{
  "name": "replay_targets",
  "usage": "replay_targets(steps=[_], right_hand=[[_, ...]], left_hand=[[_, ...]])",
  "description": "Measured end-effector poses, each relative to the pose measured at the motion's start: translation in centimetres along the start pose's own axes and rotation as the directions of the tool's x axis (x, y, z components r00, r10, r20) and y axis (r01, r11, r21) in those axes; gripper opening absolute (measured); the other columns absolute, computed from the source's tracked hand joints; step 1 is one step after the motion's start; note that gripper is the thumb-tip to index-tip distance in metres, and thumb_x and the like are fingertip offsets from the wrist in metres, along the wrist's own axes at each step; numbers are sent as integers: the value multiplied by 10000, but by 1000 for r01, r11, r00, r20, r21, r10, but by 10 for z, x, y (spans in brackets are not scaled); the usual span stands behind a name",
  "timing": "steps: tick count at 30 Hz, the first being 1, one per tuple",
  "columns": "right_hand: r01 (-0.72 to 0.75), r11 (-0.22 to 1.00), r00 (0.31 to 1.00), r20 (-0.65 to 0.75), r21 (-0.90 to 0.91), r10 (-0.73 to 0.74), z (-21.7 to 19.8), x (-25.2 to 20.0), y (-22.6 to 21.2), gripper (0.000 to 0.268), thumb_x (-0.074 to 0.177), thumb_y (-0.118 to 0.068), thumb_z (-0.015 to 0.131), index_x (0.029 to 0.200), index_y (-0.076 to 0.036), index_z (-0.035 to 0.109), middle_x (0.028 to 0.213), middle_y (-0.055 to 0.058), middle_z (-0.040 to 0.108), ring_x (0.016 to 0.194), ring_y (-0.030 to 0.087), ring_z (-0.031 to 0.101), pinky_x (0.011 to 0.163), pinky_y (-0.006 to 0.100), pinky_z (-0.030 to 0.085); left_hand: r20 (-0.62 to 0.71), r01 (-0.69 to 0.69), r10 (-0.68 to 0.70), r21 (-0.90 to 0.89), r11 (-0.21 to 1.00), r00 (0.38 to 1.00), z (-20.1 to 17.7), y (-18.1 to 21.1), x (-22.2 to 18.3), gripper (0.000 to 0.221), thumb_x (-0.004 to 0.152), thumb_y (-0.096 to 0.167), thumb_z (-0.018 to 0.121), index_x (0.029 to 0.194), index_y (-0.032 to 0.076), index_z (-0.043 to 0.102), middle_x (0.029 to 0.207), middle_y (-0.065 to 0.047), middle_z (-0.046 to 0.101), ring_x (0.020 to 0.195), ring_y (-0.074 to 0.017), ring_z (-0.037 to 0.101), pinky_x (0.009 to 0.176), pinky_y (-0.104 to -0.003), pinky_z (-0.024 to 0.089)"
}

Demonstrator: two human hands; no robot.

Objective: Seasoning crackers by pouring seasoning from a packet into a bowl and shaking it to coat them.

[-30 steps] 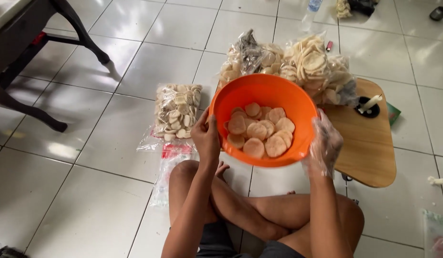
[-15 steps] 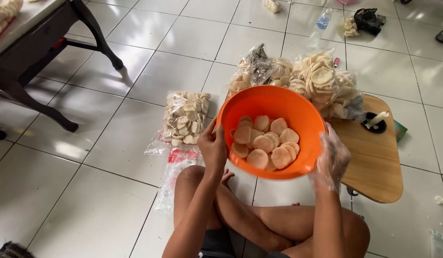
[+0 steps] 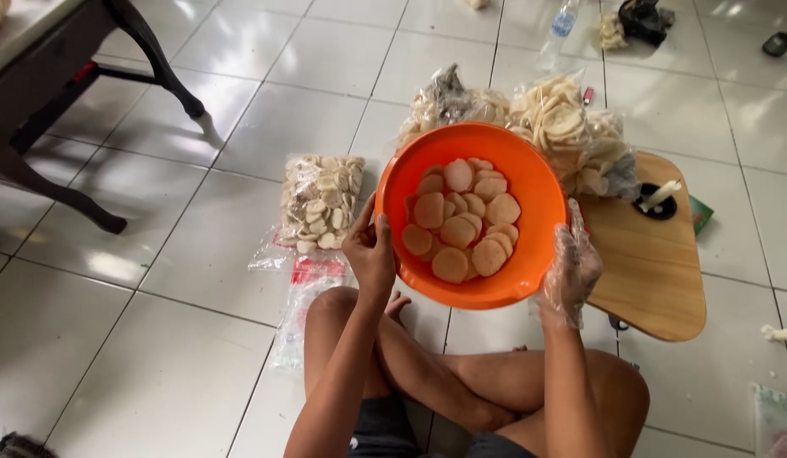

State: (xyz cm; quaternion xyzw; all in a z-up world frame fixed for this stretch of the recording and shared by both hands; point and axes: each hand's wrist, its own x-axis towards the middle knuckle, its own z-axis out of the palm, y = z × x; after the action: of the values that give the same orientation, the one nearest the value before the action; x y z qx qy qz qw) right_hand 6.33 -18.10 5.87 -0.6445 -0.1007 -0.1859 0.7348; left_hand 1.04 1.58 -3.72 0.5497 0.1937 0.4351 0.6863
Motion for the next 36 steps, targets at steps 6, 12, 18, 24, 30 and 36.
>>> replay_targets(steps=[6,12,18,24,30,36], right_hand=[[-15,997,999,46,80,11,-14,1,2,395,1038,-154,611,1366,64,585,1420,264,573,1315,301,585,1126,368,463],[69,996,997,29,51,-71,-25,4,25,389,1050,-122,601,1377,88,574,1452,278,542,1371,331,528,1137,376,456],[-7,999,1000,12,39,6,-19,-8,26,390,1000,-143,678,1335,49,622,1382,254,602,1275,280,586,1040,388,510],[52,998,993,101,18,-54,-36,1,47,437,1047,-190,609,1397,68,563,1431,282,551,1357,333,525,1140,407,434],[-213,966,975,88,148,202,-39,11,30,597,935,-325,686,1411,10,555,1395,156,618,1283,265,622,1064,358,579],[-325,927,945,47,188,322,-39,15,57,594,881,-233,736,1379,47,573,1382,185,655,1211,260,710,967,325,691]], left_hand=[[-11,-14,13,-42,999,1000,4,25,-16,405,1002,160,594,1382,23,631,535,-105,647,428,-82,498,430,-230,431],[-28,-33,32,-31,999,999,-3,11,-21,403,1000,158,620,1381,27,636,488,-120,613,376,-103,486,407,-228,403],[-45,36,-38,-42,998,998,-3,11,-22,410,998,173,624,1375,14,634,497,-134,627,354,-122,478,377,-252,381],[-99,26,-36,-101,995,994,-6,-9,-23,419,977,103,615,1379,-18,618,502,-82,600,395,-80,467,391,-235,394],[-115,58,-44,128,990,992,7,47,-34,530,933,377,625,1352,58,686,715,87,599,570,-3,350,466,-219,306],[-107,211,-207,33,977,973,15,51,-28,483,968,237,585,1420,70,618,528,88,466,454,-20,297,430,-205,300]])
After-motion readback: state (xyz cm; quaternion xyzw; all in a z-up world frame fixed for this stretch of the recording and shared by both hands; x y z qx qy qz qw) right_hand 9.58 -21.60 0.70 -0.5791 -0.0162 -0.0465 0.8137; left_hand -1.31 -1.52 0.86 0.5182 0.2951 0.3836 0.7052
